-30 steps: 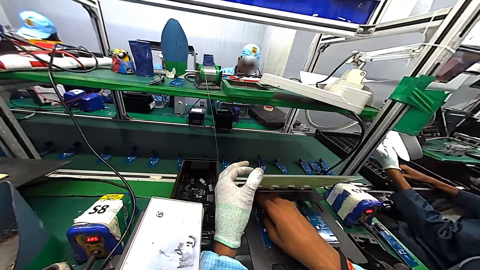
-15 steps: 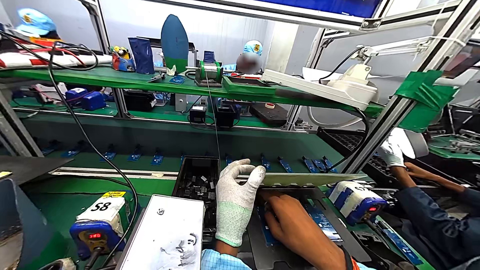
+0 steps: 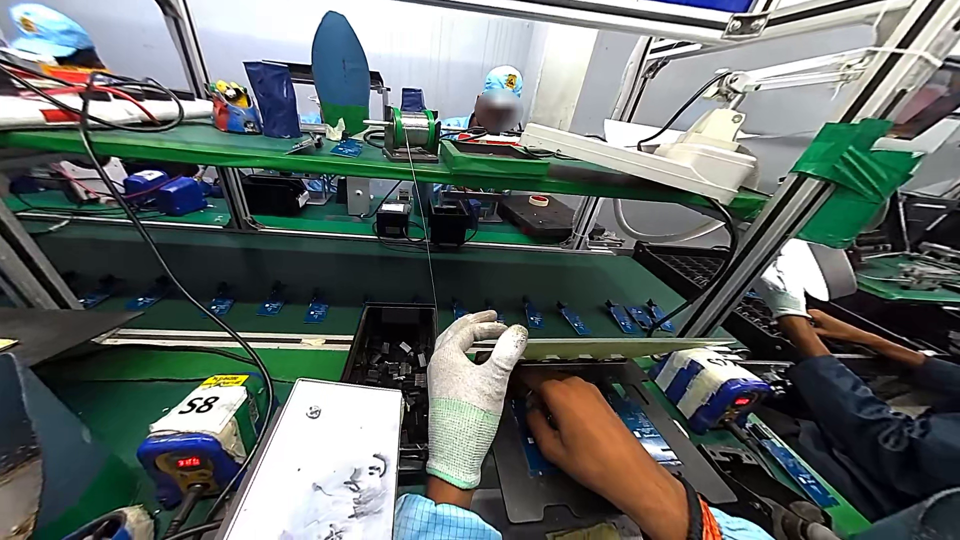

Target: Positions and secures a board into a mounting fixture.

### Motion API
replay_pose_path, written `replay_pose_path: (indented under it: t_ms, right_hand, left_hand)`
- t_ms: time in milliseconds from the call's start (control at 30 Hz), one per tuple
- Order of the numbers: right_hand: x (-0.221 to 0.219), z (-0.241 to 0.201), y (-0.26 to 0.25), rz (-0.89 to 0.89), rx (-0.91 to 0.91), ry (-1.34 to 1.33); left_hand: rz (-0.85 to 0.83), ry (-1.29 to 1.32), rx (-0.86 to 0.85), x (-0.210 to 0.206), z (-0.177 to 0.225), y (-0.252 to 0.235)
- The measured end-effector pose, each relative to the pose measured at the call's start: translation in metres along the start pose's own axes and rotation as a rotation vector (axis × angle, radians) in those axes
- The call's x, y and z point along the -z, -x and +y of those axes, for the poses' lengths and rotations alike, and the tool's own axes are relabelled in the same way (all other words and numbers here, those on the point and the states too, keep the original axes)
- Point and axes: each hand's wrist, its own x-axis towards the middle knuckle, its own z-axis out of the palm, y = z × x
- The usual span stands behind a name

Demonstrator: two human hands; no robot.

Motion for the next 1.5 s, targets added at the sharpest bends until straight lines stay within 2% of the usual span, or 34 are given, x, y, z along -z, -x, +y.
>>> replay_pose_path:
  t_ms: [167, 400, 700, 800, 967, 1100, 1500]
  right_hand:
    - [0.003, -0.003, 0.001, -0.029, -0.037, -0.002]
    - [0.005, 0.011, 0.041, 0.301, 0.026, -0.108]
    - [0.025, 0.047, 0.123, 0.598, -0.198, -0.299]
    - [0.02, 0.05, 0.133, 0.61, -0.267, -0.34]
    - [0.01, 0.051, 0.141, 0.616, -0.372, -0.386]
    - [0.005, 0.054, 0.146, 0.618, -0.352, -0.393]
    - [-0.008, 0.059, 0.17, 0.53, -0.311, -0.351]
  left_hand:
    - [0.014, -0.02, -0.021, 0.0, -0.001, 0.003]
    - [0.047, -0.024, -0.039, -0.001, 0.003, 0.008]
    - [0.115, -0.137, -0.129, 0.008, -0.001, 0.041]
    - [0.161, -0.229, -0.175, 0.013, -0.006, 0.06]
    - [0.148, -0.309, -0.139, 0.02, -0.008, 0.081]
    - [0.176, -0.329, -0.156, 0.018, -0.012, 0.086]
    - [0.097, -0.318, -0.091, 0.028, -0.03, 0.108]
